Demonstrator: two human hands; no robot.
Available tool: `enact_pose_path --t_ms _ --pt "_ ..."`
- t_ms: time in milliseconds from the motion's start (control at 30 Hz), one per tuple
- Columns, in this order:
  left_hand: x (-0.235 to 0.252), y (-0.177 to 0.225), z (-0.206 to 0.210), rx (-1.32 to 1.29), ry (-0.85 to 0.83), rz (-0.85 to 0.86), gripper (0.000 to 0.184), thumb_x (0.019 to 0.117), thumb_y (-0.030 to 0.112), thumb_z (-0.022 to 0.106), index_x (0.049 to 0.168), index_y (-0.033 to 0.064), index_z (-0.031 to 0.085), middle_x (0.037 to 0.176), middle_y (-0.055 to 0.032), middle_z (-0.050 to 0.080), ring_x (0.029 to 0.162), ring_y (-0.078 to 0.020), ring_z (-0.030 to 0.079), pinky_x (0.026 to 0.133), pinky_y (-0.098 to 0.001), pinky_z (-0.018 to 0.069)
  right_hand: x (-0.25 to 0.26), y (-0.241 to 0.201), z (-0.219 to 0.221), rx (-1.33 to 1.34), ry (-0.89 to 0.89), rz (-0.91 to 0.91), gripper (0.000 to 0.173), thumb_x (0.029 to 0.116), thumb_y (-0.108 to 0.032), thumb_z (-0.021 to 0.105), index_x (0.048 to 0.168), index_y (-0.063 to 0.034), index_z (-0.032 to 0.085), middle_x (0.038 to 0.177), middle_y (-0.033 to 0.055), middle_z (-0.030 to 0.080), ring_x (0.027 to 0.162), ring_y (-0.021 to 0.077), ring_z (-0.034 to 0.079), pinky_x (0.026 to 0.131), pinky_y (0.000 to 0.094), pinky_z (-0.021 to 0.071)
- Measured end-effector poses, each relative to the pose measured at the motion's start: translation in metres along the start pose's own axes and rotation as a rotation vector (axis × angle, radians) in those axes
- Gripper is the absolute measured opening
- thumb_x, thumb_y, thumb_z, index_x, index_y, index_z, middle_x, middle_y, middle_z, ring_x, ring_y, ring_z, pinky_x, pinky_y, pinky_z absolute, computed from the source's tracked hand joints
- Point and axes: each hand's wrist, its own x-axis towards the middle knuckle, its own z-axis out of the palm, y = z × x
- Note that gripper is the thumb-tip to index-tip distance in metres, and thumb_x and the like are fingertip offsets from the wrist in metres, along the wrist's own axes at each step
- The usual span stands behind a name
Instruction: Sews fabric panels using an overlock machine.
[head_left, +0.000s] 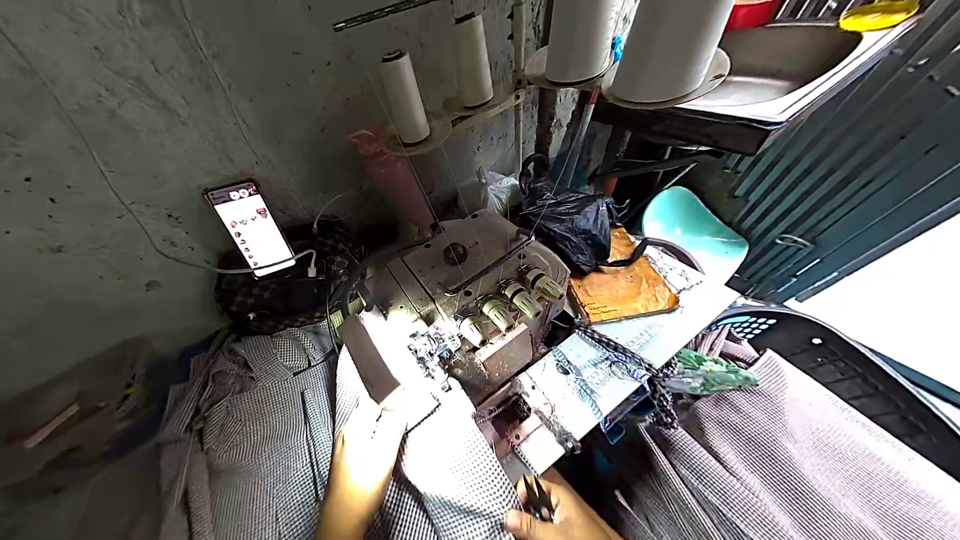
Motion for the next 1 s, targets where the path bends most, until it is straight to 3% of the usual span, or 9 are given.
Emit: enact_pose_path --t_ms 100,167,233,300,433,533,633,733,1000 --pt "-0.01 0.027 0.003 0.009 -0.009 0.082 0.019 0.0926 0.021 0.063 0.089 0.005 0.074 0.084 0.0009 0.07 0.081 0.0038 0.063 0.079 -0.0139 0.0508 0.006 0.004 -0.006 -0.107 0.026 -0.048 0.008 0.0978 -0.003 0.062 0.097 -0.0064 0.054 0.071 -0.0066 0.06 0.051 0.0003 0.058 0.048 0.0178 0.048" --pt "-0.021 0.037 0.007 0.037 -0.034 0.1 0.02 0.0938 0.024 0.064 0.088 0.0083 0.076 0.084 0.0029 0.071 0.084 0.0011 0.064 0.082 -0.0188 0.0507 0.004 0.003 -0.006 -0.144 0.027 -0.078 0.007 0.097 -0.003 0.062 0.097 -0.0027 0.056 0.075 -0.004 0.06 0.055 0.0027 0.06 0.052 0.0209 0.0529" --pt "-0.023 0.034 0.014 0.057 -0.011 0.111 0.02 0.0932 0.025 0.064 0.088 0.0109 0.077 0.085 0.0036 0.072 0.087 -0.0013 0.065 0.085 -0.0236 0.0504 0.005 0.003 -0.006 -0.154 0.024 -0.075 0.007 0.0975 -0.003 0.062 0.097 -0.0031 0.055 0.077 -0.0039 0.06 0.056 0.0026 0.06 0.053 0.0212 0.0537" --pt "-0.02 0.027 0.021 0.038 0.031 0.101 0.018 0.0919 0.024 0.066 0.087 0.0117 0.077 0.086 0.0038 0.072 0.088 -0.0003 0.066 0.085 -0.0212 0.0513 0.006 0.003 -0.007 -0.162 0.021 -0.077 0.008 0.0974 -0.004 0.062 0.097 -0.0037 0.055 0.076 -0.0041 0.06 0.055 0.0023 0.06 0.052 0.0205 0.0532" --pt "-0.01 0.027 0.023 0.077 0.05 0.007 0.017 0.0887 0.024 0.066 0.089 0.0103 0.075 0.085 0.0035 0.071 0.081 0.0008 0.066 0.076 -0.0185 0.0528 0.008 0.003 -0.007 -0.164 0.015 -0.072 0.009 0.0972 -0.004 0.063 0.096 -0.0053 0.054 0.074 -0.0046 0.061 0.055 0.0018 0.061 0.051 0.0197 0.0519" --pt "0.001 0.034 0.021 0.226 0.025 -0.066 0.022 0.0875 0.03 0.067 0.086 0.0087 0.074 0.076 -0.0001 0.068 0.072 -0.0083 0.064 0.067 -0.0308 0.0516 0.01 0.0 -0.006 -0.156 0.019 -0.063 0.011 0.0972 -0.004 0.062 0.095 -0.0075 0.053 0.073 -0.0057 0.062 0.056 0.0003 0.061 0.051 0.0174 0.049" --pt "0.008 0.041 0.019 0.285 -0.013 -0.118 0.024 0.089 0.028 0.067 0.087 0.0047 0.073 0.075 -0.0051 0.066 0.072 -0.0171 0.063 0.068 -0.0408 0.05 0.01 0.0 -0.005 -0.155 0.033 -0.075 0.01 0.0964 -0.003 0.063 0.094 -0.0074 0.054 0.073 -0.0063 0.061 0.057 -0.0003 0.06 0.051 0.017 0.0477" --pt "0.009 0.038 0.025 0.282 0.045 -0.086 0.024 0.0867 0.028 0.065 0.083 0.0054 0.071 0.071 -0.0027 0.062 0.068 -0.013 0.061 0.064 -0.035 0.0486 0.011 0.002 -0.006 -0.167 0.037 -0.104 0.011 0.0963 -0.004 0.063 0.094 -0.0073 0.054 0.073 -0.0069 0.059 0.056 -0.0012 0.058 0.05 0.0166 0.0471" --pt "0.009 0.037 0.034 0.315 0.128 -0.082 0.025 0.0854 0.028 0.063 0.079 0.0049 0.069 0.07 -0.0033 0.06 0.066 -0.0141 0.059 0.063 -0.0367 0.0458 0.011 0.005 -0.007 -0.164 0.033 -0.146 0.011 0.0957 -0.005 0.064 0.093 -0.008 0.054 0.072 -0.0085 0.058 0.055 -0.0035 0.056 0.051 0.0152 0.0471"
